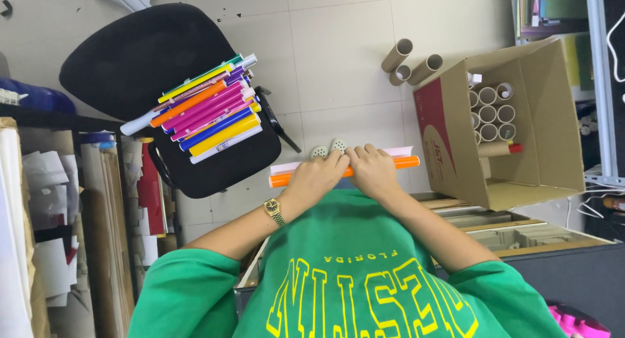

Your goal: Organizing and securing rolls of colored vinyl or paper using tape.

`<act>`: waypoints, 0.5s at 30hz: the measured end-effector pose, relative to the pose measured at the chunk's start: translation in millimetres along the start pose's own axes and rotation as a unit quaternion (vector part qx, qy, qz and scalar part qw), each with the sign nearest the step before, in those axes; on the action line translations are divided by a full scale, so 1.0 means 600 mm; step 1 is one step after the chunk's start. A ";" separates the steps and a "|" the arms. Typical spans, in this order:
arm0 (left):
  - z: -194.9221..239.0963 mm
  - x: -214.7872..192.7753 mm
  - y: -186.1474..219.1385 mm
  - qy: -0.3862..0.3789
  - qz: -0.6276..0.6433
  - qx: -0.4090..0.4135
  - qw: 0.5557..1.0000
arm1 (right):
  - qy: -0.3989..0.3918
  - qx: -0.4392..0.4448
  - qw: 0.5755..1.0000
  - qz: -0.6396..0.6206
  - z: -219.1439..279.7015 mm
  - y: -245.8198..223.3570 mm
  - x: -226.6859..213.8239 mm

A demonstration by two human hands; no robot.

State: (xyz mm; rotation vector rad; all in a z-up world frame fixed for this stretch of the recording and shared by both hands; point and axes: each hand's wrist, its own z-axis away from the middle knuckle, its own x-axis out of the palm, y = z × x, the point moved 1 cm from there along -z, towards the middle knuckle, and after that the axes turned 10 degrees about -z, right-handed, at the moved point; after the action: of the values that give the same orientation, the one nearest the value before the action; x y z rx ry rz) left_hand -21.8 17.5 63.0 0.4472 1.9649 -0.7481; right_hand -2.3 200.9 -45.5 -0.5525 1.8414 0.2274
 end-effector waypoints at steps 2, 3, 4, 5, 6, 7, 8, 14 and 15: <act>0.012 0.029 0.008 0.065 -0.008 0.036 0.997 | -0.021 0.013 1.000 -0.011 -0.002 0.004 -0.006; 0.013 0.037 0.008 0.065 -0.008 0.037 0.997 | -0.021 0.014 1.000 -0.011 -0.007 0.004 -0.009; 0.014 0.043 0.010 0.084 0.003 0.033 0.996 | -0.016 0.010 1.000 -0.006 -0.010 0.003 -0.013; 0.015 0.049 0.012 0.103 0.015 0.030 0.994 | -0.012 0.006 1.000 0.000 -0.013 0.002 -0.017; 0.015 0.052 0.014 0.103 0.015 0.029 0.994 | -0.012 0.005 1.000 0.000 -0.015 0.003 -0.017; 0.016 0.055 0.015 0.102 0.020 0.022 0.994 | -0.010 0.001 1.000 -0.003 -0.017 0.004 -0.018; 0.016 0.058 0.018 0.102 0.026 0.015 0.994 | -0.008 -0.002 1.000 -0.005 -0.017 0.005 -0.019; 0.027 0.080 0.015 0.090 0.037 0.016 0.995 | 0.029 0.008 0.999 0.022 -0.057 -0.007 -0.068; 0.024 0.078 0.012 0.091 0.036 0.017 0.995 | 0.029 0.008 0.999 0.023 -0.055 -0.002 -0.058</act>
State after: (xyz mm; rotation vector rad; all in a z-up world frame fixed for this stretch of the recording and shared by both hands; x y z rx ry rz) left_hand -30.4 13.4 14.5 0.6226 2.0957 -0.7154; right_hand -20.9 194.9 -1.9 -0.5113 1.9123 0.2281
